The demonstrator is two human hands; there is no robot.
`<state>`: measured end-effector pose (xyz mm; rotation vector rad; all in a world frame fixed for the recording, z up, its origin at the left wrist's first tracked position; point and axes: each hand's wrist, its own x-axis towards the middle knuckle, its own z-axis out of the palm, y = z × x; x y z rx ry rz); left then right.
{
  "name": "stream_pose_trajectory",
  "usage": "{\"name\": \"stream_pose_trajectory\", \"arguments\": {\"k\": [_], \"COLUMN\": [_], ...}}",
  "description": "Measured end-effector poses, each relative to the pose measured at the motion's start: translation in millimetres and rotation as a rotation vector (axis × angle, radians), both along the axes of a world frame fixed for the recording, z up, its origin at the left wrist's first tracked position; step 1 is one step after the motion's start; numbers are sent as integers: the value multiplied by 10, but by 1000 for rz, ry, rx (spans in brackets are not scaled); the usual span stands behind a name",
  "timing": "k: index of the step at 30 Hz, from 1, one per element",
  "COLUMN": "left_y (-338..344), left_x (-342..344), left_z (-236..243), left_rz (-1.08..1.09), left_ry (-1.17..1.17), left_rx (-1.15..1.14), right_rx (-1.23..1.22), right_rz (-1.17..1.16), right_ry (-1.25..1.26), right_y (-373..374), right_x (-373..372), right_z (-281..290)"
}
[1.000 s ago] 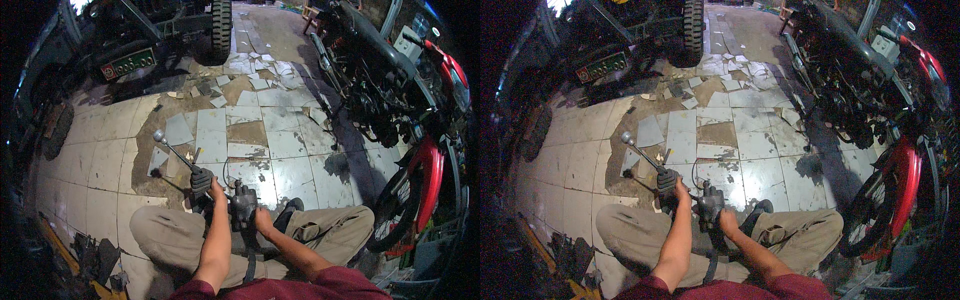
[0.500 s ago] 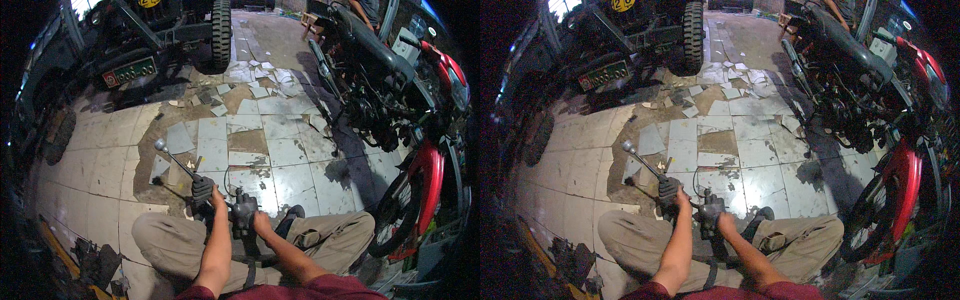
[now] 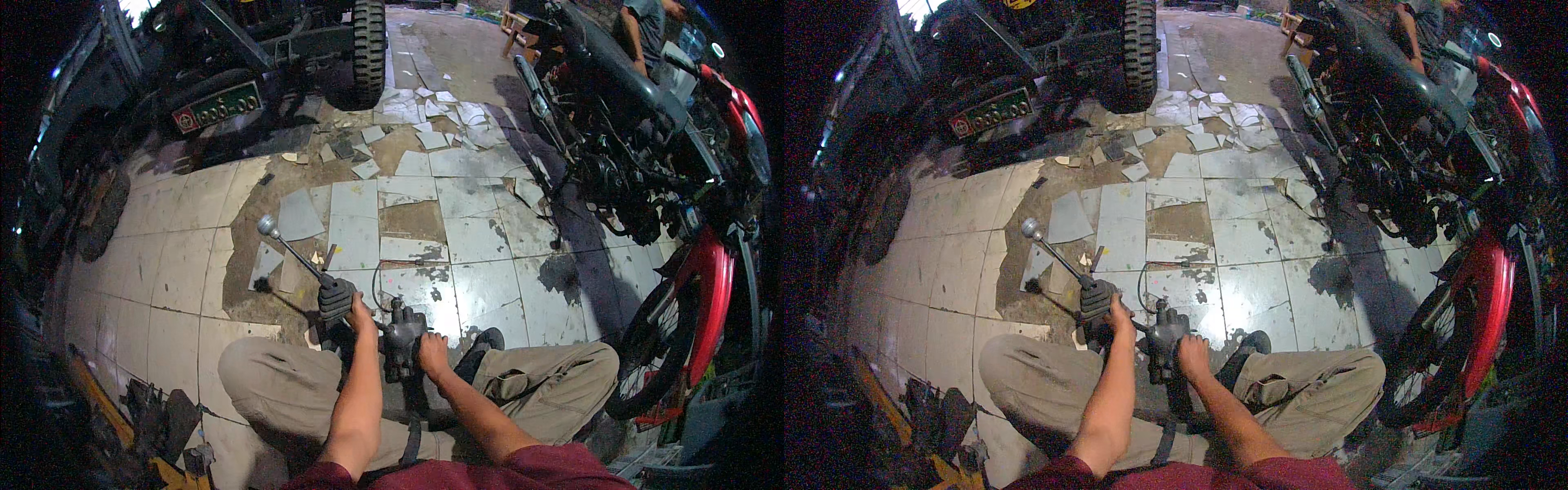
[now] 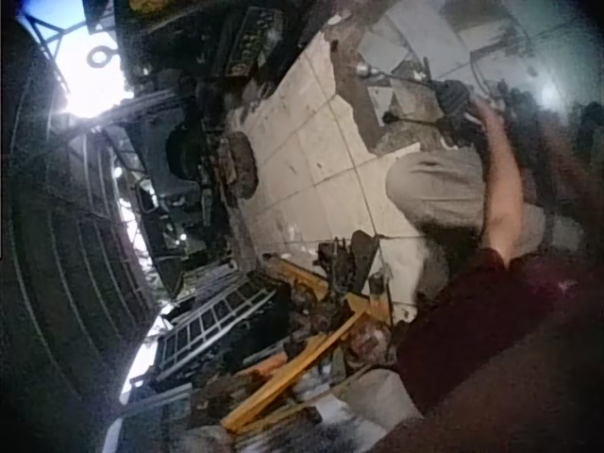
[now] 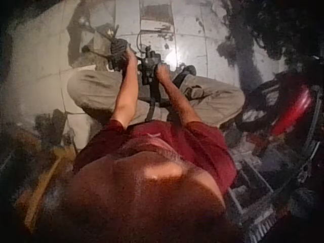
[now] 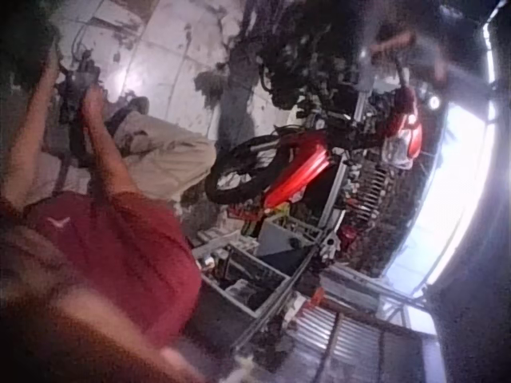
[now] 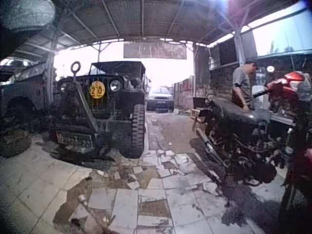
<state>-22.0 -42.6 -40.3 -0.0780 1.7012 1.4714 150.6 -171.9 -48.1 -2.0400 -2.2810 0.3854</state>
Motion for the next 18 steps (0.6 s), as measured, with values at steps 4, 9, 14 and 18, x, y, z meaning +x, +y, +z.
{"name": "stream_pose_trajectory", "arguments": {"k": [4, 9, 14, 18], "left_y": [12, 36, -35, -12], "left_x": [-102, 48, -93, 35], "left_z": [-91, 38, -109, -28], "left_rz": [-3, 11, 6, -82], "left_ry": [-8, -29, -32, -38], "left_rx": [93, -31, -3, -64], "right_rx": [50, 27, 7, 0], "right_rz": [22, -20, -2, -21], "right_ry": [-27, -65, -77, -28], "right_y": [-60, 117, -173, 68], "right_x": [-62, -10, -40, 58], "right_z": [30, 45, 132, -6]}}
